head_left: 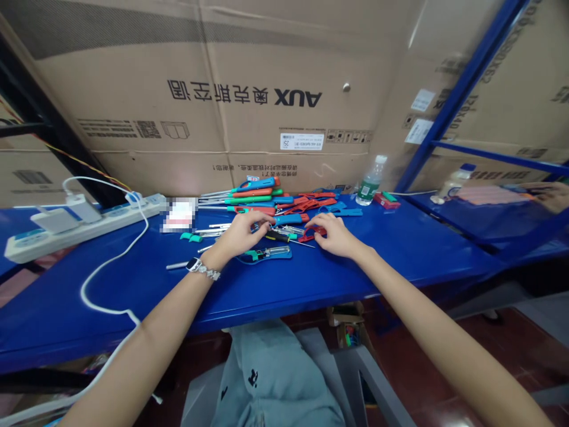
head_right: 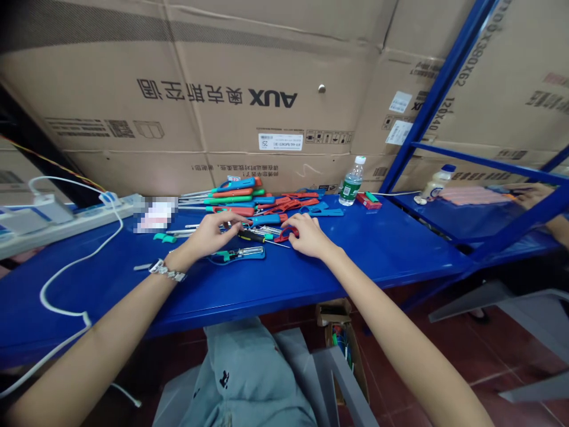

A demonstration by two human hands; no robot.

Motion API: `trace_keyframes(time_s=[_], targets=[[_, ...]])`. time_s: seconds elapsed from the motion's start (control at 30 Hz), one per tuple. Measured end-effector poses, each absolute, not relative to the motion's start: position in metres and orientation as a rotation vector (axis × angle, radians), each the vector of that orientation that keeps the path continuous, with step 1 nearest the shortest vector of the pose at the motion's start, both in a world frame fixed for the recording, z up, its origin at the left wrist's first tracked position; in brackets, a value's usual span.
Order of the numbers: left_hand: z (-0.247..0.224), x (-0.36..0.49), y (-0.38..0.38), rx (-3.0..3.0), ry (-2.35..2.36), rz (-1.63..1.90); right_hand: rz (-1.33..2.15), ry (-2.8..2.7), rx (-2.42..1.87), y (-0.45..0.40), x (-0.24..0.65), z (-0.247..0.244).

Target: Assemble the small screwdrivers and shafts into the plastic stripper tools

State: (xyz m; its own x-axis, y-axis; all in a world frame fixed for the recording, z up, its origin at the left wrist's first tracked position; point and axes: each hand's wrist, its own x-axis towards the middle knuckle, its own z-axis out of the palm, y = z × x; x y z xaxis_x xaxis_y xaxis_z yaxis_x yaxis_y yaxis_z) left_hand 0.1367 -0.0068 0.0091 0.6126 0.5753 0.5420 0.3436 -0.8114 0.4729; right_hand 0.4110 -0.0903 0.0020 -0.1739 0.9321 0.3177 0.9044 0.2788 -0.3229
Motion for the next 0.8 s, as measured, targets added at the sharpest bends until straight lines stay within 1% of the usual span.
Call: trace_keyframes(time_s=[0.2, 0.47, 0.8], targets=[[0.007, 0.124, 0.000, 2.474, 0.892, 1.027, 0.108, -2.079, -1.543, -0.076, 0.385, -0.002], [0.002, 0.123, 0.005, 2.477, 0.991, 0.982, 0.134, -2.066, -1.549, -0.070, 0.379, -0.004], [0.000, 0.104, 0.020, 2.447, 1.178, 1.037, -0.029, -2.233, -1.619, -0.031, 0.366, 0.006]])
